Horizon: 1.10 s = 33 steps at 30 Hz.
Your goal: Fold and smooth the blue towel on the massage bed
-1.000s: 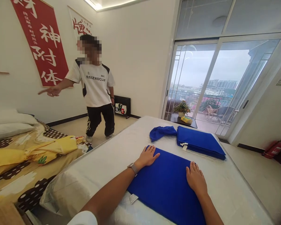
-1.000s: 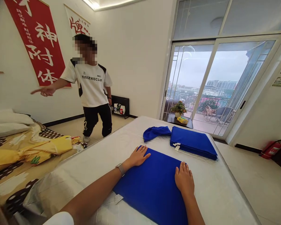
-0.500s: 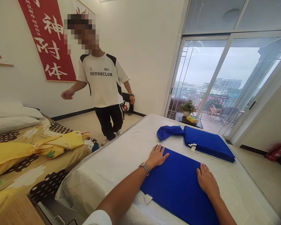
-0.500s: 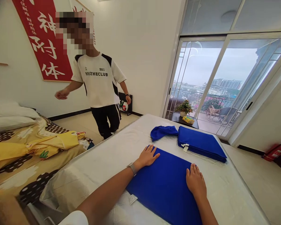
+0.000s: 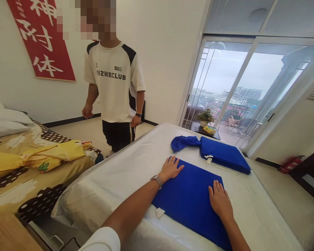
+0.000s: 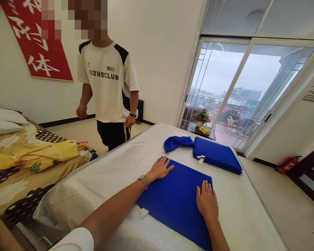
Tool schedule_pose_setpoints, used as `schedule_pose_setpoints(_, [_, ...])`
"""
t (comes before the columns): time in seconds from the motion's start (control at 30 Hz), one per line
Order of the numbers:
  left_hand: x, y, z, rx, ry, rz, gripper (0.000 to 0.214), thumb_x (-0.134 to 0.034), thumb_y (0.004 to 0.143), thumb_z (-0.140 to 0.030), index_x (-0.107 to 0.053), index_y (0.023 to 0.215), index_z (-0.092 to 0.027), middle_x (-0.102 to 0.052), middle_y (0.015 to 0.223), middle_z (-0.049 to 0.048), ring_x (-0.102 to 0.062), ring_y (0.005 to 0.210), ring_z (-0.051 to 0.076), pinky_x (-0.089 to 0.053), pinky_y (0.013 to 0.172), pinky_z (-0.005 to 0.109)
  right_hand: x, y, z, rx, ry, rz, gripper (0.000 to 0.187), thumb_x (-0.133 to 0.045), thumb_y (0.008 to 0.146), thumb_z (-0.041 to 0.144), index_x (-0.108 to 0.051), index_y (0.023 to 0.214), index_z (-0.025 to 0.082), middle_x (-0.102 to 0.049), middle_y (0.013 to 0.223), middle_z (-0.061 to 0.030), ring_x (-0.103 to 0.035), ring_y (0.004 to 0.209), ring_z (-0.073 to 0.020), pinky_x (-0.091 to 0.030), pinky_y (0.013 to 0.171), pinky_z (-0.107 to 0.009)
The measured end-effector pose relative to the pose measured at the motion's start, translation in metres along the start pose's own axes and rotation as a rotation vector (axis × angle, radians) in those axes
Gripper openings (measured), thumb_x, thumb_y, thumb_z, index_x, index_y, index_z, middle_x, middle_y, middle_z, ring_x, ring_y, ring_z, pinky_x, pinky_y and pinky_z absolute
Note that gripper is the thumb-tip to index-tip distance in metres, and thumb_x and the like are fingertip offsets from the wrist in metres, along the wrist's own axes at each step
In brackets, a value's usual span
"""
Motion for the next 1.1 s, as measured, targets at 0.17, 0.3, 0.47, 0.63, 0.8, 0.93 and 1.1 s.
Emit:
schedule_pose_setpoints(0.17, [0.000,0.000,0.000,0.003,0.033,0.020,0.088,-0.010,0.094,-0.072,-0.037,0.153,-0.013,-0.031,0.162,0.0162,-0.023,0.152,0.030,-0.016,0.123,0.047,0.003,-0.005,0.000,-0.010,0.083,0.015,0.066,-0.013,0.102,0.042,-0.022,0.159,0.008,-0.020,0.166,-0.0071,-0.015,0.153,-0.0207,-0.013,0.124,-0.040])
schedule_pose_setpoints(0.3, [-0.001,0.000,0.001,-0.012,0.078,0.006,0.085,-0.012,0.095,-0.071,-0.038,0.153,-0.015,-0.033,0.161,0.0156,-0.024,0.151,0.030,-0.017,0.122,0.047,0.006,-0.006,0.000,-0.017,0.151,0.016,0.065,-0.014,0.103,0.039,-0.021,0.159,0.007,-0.020,0.166,-0.0083,-0.015,0.153,-0.0202,-0.012,0.124,-0.040])
schedule_pose_setpoints(0.47, [0.007,-0.002,-0.002,-0.013,0.190,-0.034,0.084,-0.010,0.097,-0.066,-0.039,0.151,-0.010,-0.034,0.160,0.0180,-0.024,0.151,0.032,-0.015,0.123,0.049,0.009,-0.009,0.002,-0.020,0.216,-0.010,0.064,-0.017,0.103,0.037,-0.022,0.158,0.005,-0.020,0.166,-0.0104,-0.014,0.153,-0.0215,-0.011,0.123,-0.040])
schedule_pose_setpoints(0.63, [0.001,-0.007,-0.079,-0.204,0.145,-0.058,0.080,-0.009,0.098,-0.064,-0.038,0.152,-0.013,-0.036,0.160,0.0149,-0.024,0.152,0.028,-0.016,0.123,0.045,0.012,-0.013,0.003,-0.017,0.271,-0.022,0.063,-0.017,0.104,0.036,-0.023,0.158,0.005,-0.021,0.165,-0.0121,-0.014,0.153,-0.0229,-0.009,0.123,-0.040])
schedule_pose_setpoints(0.8, [-0.041,-0.014,-0.192,-0.521,0.047,0.049,0.069,-0.008,0.102,-0.054,-0.035,0.154,-0.018,-0.034,0.162,0.0117,-0.022,0.152,0.023,-0.017,0.123,0.043,0.013,-0.018,0.002,0.051,0.252,-0.015,0.062,-0.025,0.102,0.030,-0.020,0.160,0.009,-0.018,0.167,-0.0104,-0.011,0.154,-0.0228,-0.008,0.123,-0.039])
schedule_pose_setpoints(0.93, [-0.062,-0.014,-0.201,-0.535,0.061,0.166,0.061,-0.008,0.103,-0.043,-0.036,0.154,-0.021,-0.034,0.162,0.0091,-0.022,0.152,0.023,-0.018,0.122,0.045,0.014,-0.019,0.001,0.051,0.263,-0.020,0.062,-0.026,0.101,0.028,-0.021,0.160,0.009,-0.019,0.166,-0.0093,-0.012,0.154,-0.0205,-0.009,0.122,-0.036])
schedule_pose_setpoints(1.1, [-0.039,-0.021,-0.123,-0.360,0.076,0.146,0.072,-0.011,0.100,-0.060,-0.031,0.156,-0.020,-0.029,0.164,0.0104,-0.019,0.153,0.026,-0.014,0.123,0.045,0.017,-0.018,0.001,-0.011,0.286,-0.048,0.062,-0.016,0.103,0.031,-0.024,0.158,0.004,-0.023,0.165,-0.0119,-0.017,0.153,-0.0201,-0.009,0.122,-0.037])
Point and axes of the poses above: each hand's wrist, its own y-axis towards the middle knuckle, its own x-axis out of the back of the hand, z = x × y, the point moved 7 cm from there along y, towards the middle knuckle
